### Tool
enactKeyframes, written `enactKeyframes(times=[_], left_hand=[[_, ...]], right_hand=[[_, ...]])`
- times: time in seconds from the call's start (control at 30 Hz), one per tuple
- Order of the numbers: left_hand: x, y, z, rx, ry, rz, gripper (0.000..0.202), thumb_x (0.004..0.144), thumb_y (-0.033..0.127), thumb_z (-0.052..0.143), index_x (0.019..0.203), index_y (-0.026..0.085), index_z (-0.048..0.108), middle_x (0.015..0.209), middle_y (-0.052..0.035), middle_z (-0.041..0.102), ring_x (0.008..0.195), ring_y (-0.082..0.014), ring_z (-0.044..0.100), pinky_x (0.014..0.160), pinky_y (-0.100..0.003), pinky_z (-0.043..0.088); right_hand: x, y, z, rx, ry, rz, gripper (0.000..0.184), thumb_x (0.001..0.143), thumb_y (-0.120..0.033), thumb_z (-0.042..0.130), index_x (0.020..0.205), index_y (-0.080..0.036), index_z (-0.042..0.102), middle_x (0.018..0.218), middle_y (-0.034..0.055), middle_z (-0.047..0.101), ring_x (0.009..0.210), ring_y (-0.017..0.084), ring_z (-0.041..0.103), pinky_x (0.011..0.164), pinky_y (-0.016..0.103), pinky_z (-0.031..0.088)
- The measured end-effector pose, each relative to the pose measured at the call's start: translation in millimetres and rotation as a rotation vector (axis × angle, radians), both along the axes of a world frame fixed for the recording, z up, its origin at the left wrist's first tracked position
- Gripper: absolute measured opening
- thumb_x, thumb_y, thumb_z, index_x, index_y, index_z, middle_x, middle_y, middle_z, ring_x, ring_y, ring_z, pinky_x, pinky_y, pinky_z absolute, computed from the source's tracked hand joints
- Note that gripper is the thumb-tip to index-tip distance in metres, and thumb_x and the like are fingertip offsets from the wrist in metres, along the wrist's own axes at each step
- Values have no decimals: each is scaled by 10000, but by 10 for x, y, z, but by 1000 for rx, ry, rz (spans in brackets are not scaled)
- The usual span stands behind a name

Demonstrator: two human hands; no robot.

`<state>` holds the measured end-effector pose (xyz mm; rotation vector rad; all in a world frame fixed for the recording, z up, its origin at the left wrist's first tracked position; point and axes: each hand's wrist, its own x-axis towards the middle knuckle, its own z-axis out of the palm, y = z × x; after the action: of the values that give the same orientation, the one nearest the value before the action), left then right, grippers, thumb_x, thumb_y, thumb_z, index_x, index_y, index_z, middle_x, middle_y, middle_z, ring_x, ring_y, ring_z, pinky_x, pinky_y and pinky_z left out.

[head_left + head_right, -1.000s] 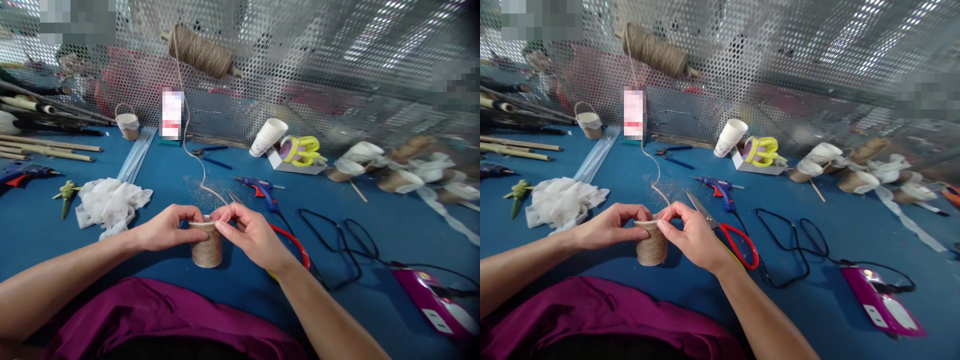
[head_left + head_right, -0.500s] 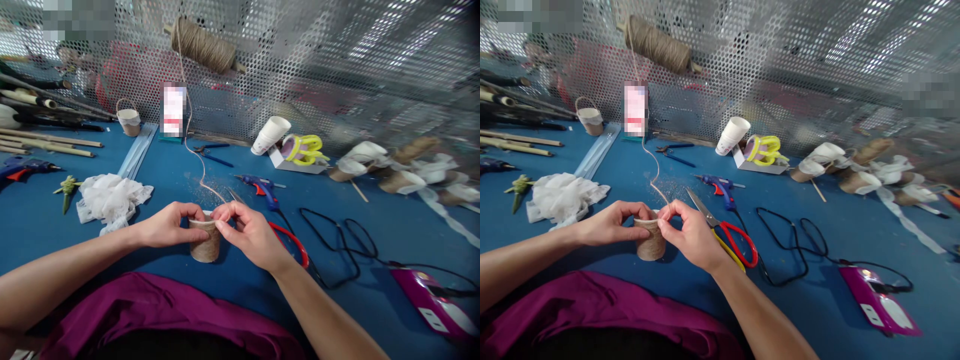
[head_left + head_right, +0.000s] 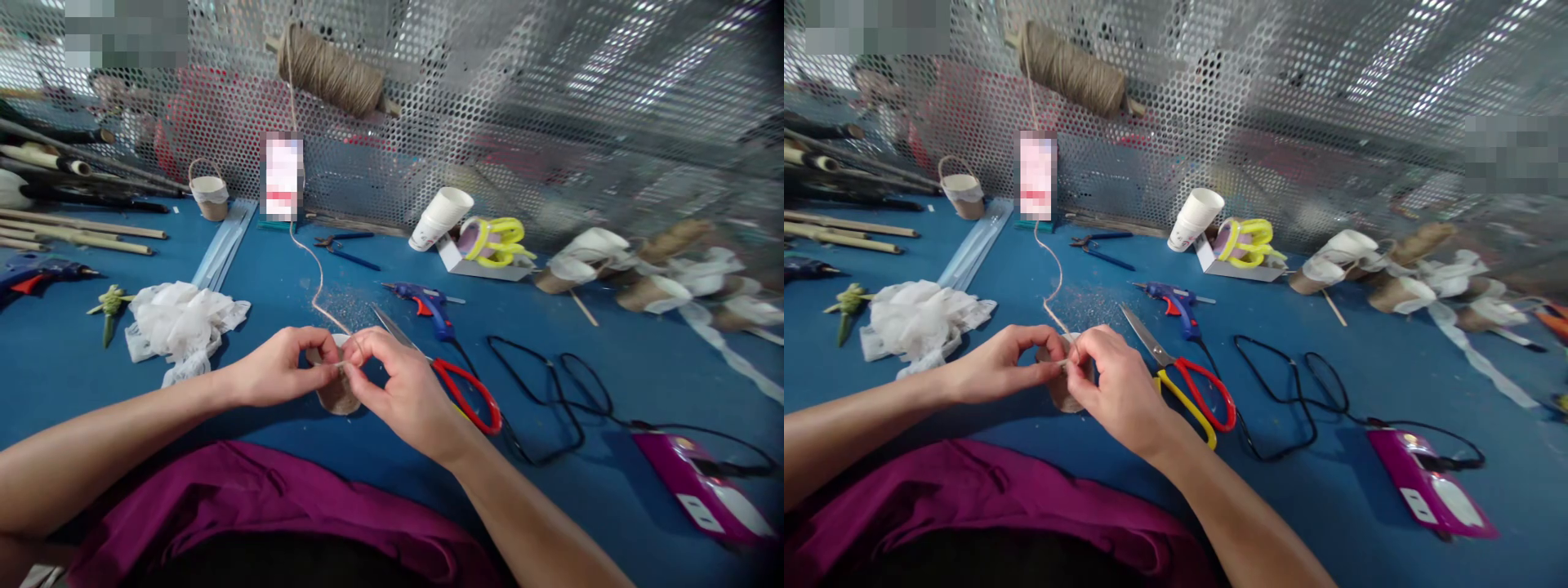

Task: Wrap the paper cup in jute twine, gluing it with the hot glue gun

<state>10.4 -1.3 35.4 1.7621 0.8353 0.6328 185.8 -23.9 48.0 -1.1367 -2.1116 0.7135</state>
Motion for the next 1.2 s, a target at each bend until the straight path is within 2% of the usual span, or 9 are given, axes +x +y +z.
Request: enactKeyframes(times=[0.23,0.33,0.4,0.47,0.63,0.77,0.87,1.0,1.2], left_hand=[[-52,13,-17,-58,-33,-15,131,778,234,521,696,133,503,698,-12,546,672,-120,511,658,-243,425],[-66,27,-41,-67,-58,8,141,781,246,527,700,132,505,711,-15,536,683,-117,483,655,-241,400],[-64,36,-65,-89,-97,31,147,785,261,530,715,134,503,729,-20,541,700,-121,480,662,-246,391],[-55,47,-96,-94,-135,60,151,787,269,534,721,137,501,741,-23,545,715,-125,478,677,-254,384],[-51,81,-180,-77,-141,59,158,792,275,528,716,141,494,782,-31,551,763,-141,491,723,-278,381],[-83,107,-182,-43,-112,10,153,795,268,521,713,144,486,859,-48,569,846,-162,510,775,-293,390],[-107,126,-153,-36,-89,-22,154,795,265,524,708,146,481,878,-49,581,873,-167,519,783,-289,395],[-120,148,-138,-25,-81,-42,143,798,259,519,718,145,485,878,-46,581,885,-165,515,786,-285,389],[-119,174,-170,-75,-119,-29,149,782,260,538,713,136,491,877,-48,564,834,-149,505,750,-270,384]], right_hand=[[147,106,95,12,18,3,57,781,-207,583,788,-229,531,970,44,631,924,184,585,837,340,450],[449,326,102,44,-63,-322,117,802,-320,559,853,-215,569,976,68,651,900,208,607,833,368,458],[704,504,38,11,-337,-643,182,820,-341,515,886,-186,584,943,102,659,865,227,618,792,376,472],[933,657,-77,-32,-448,-731,153,765,-284,579,817,-144,613,913,171,651,900,311,600,789,447,449],[1148,827,-380,-167,-595,-725,78,692,-196,671,641,-166,620,753,114,654,919,297,591,801,408,454],[1099,892,-445,-271,-640,-736,217,853,-279,544,1023,-151,586,1070,73,597,943,192,580,807,396,476],[1077,969,-413,-349,-612,-745,286,875,-297,513,1133,-175,533,1152,75,555,956,190,576,795,390,488],[1045,1000,-337,-401,-472,-767,248,843,-273,558,1053,-141,574,1038,75,606,879,192,604,738,351,501],[873,565,-74,-232,-97,-764,312,784,-196,553,1086,-140,497,916,44,640,748,136,612,674,244,490]])
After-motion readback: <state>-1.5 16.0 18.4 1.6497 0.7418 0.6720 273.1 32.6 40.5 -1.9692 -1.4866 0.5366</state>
